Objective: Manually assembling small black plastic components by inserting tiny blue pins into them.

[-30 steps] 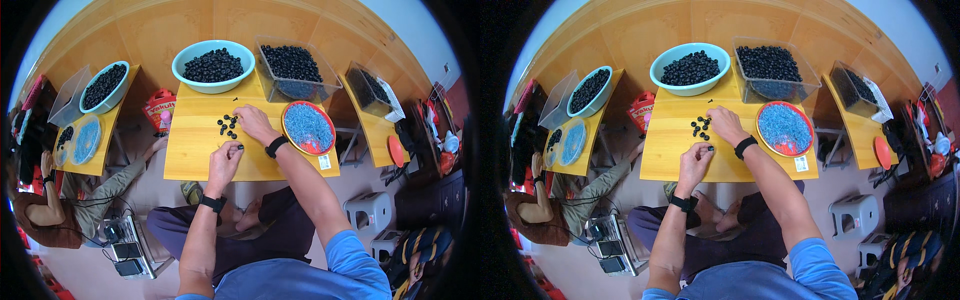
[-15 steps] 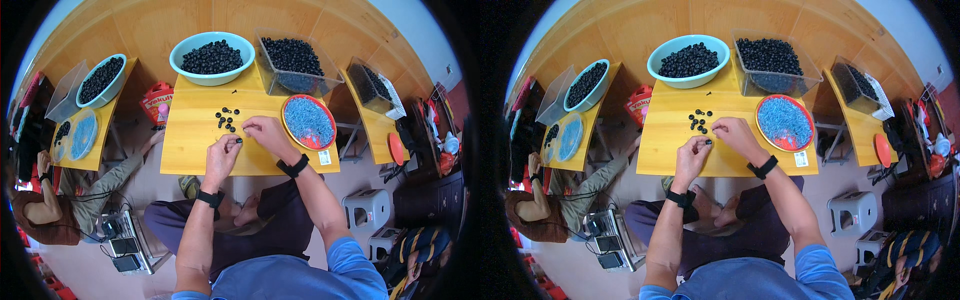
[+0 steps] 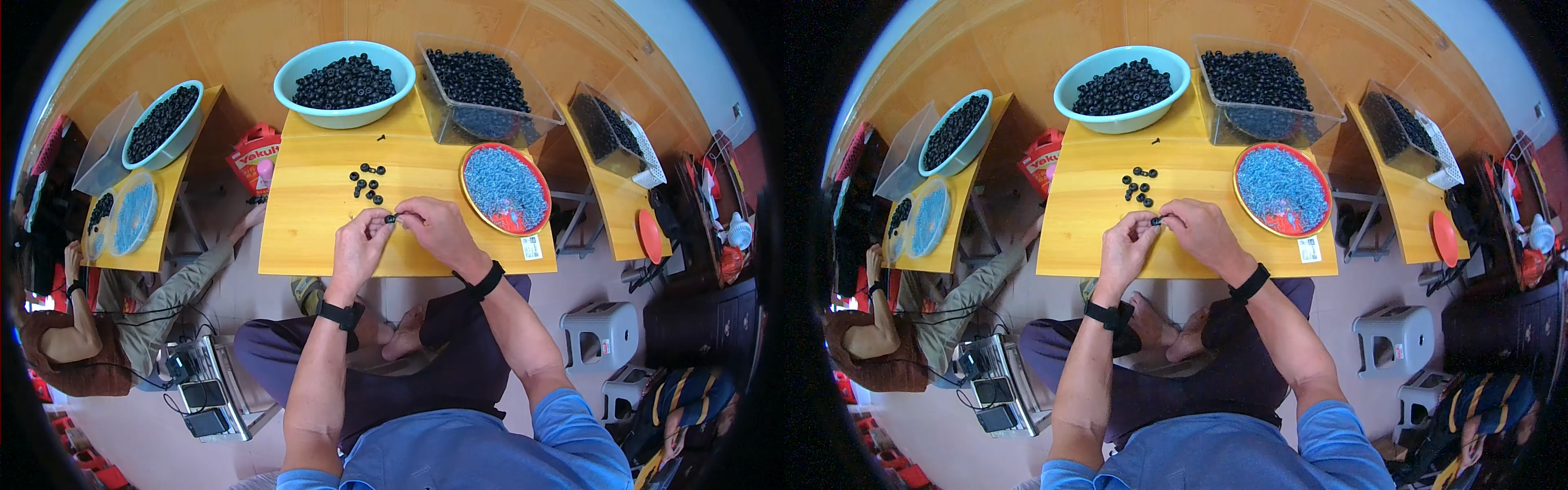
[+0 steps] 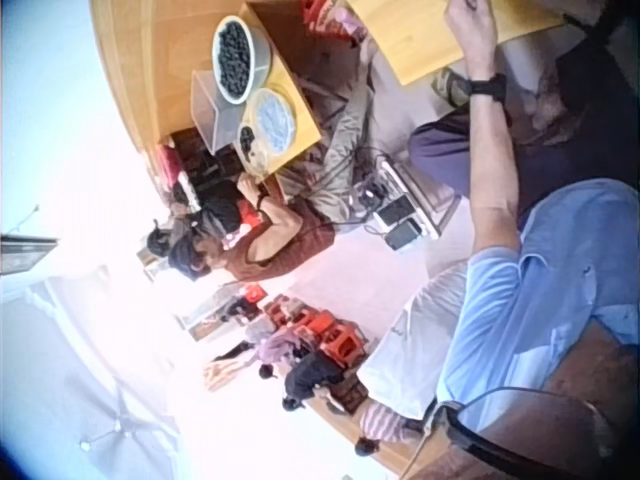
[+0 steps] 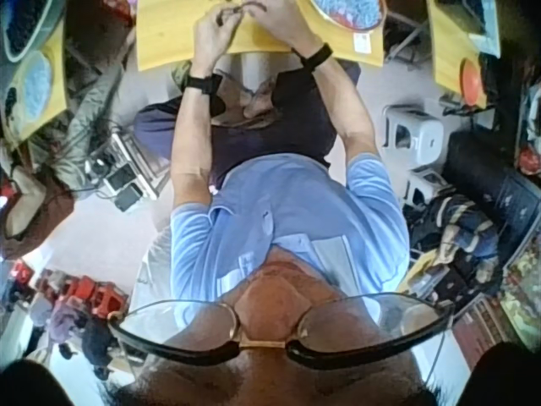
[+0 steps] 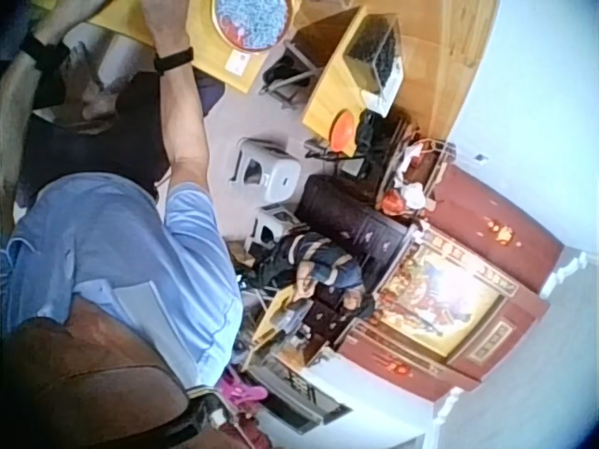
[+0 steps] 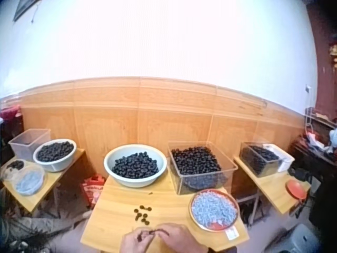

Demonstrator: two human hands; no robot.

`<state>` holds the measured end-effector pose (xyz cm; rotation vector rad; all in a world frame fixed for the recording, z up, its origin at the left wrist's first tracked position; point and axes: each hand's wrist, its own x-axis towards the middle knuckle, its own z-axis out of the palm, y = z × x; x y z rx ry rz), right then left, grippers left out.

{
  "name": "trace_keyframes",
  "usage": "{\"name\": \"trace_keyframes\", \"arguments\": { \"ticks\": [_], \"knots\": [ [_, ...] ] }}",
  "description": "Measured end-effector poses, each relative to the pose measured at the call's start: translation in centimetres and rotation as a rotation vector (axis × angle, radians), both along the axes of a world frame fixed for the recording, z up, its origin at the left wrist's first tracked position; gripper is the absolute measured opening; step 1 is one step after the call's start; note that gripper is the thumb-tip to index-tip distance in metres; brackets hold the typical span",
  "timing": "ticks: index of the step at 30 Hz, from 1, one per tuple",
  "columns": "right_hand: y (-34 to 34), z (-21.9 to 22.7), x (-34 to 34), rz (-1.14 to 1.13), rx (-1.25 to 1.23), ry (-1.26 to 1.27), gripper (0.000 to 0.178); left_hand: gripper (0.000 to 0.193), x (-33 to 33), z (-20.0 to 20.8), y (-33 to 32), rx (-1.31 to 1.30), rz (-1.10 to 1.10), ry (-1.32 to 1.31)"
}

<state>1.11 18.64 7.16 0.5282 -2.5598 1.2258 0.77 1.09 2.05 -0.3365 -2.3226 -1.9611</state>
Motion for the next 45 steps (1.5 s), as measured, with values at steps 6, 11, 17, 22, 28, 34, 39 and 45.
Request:
{"name": "trace_keyframes", "arguments": {
  "ticks": [6, 11, 17, 22, 28, 34, 39, 45],
  "knots": [
    [0.01, -0.77, -0.28, 0.031, 0.105, 0.11, 0.013, 0.019, 0.12, 0.55, -0.04, -0.007, -0.007, -0.024],
    [-0.24, -0.78, -0.12, 0.058, 0.129, 0.129, 0.012, 0.02, 0.04, 0.18, -0.16, -0.004, -0.002, -0.025],
    [0.14, -0.61, -0.11, 0.092, 0.133, 0.134, 0.013, 0.02, -0.08, 0.05, -0.16, -0.034, -0.006, -0.024],
    [0.24, -0.4, -0.2, 0.07, 0.112, 0.057, 0.015, 0.02, -0.04, 0.16, -0.34, -0.032, -0.031, -0.062],
    [0.35, -0.52, -0.48, 0.051, 0.118, 0.034, 0.015, 0.019, -0.02, 0.36, -0.27, -0.023, -0.023, -0.047],
    [0.53, -0.34, -0.38, 0.088, 0.145, 0.043, 0.016, 0.019, 0.11, 0.69, -0.42, -0.042, -0.077, -0.095],
    [0.56, -0.37, -0.58, 0.107, 0.207, 0.088, 0.014, 0.017, 0.18, 0.53, -0.43, -0.06, -0.1, -0.049],
    [0.05, -0.23, -0.57, 0.087, 0.266, 0.068, 0.013, 0.013, 0.07, 0.62, -0.68, -0.123, -0.118, -0.076]
  ]
}}
